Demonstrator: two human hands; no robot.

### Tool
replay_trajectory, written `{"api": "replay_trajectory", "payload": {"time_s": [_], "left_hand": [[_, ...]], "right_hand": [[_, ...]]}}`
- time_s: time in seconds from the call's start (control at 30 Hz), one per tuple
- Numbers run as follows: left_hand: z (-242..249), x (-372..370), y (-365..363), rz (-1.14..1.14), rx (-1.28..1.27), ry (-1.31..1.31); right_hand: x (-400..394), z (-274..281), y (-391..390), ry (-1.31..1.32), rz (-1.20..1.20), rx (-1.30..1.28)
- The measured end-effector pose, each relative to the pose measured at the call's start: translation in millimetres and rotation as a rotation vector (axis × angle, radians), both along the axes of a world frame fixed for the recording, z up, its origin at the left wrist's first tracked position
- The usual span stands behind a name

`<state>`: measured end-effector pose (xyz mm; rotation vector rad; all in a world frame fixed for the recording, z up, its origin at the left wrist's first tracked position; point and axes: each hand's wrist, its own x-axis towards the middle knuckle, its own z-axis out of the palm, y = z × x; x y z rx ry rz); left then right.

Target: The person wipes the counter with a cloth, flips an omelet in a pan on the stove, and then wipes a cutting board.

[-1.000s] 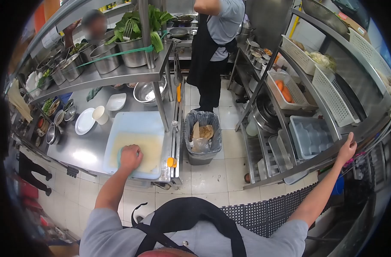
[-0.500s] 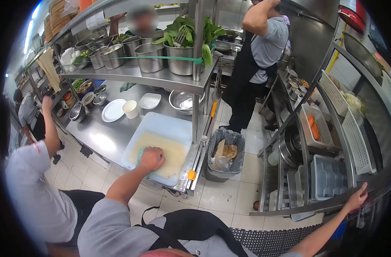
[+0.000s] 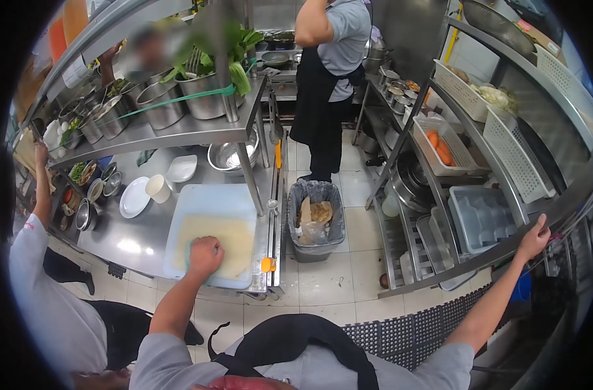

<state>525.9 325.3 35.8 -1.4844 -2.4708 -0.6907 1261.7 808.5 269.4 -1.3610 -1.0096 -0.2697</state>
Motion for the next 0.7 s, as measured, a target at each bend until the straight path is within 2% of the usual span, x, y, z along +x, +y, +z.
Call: {"api": "replay_trajectory", "payload": {"time_s": [0.33, 0.7], "left_hand": [[-7.1, -5.0, -0.7, -0.016, -0.007, 0.038], [-6.8, -2.6, -1.2, -0.020, -0.014, 0.045]], "right_hand": [[-1.4, -3.4, 2.3, 0.057, 0.154, 0.102], [-6.6, 1.6, -4.7, 0.043, 0.135, 0.054]]}}
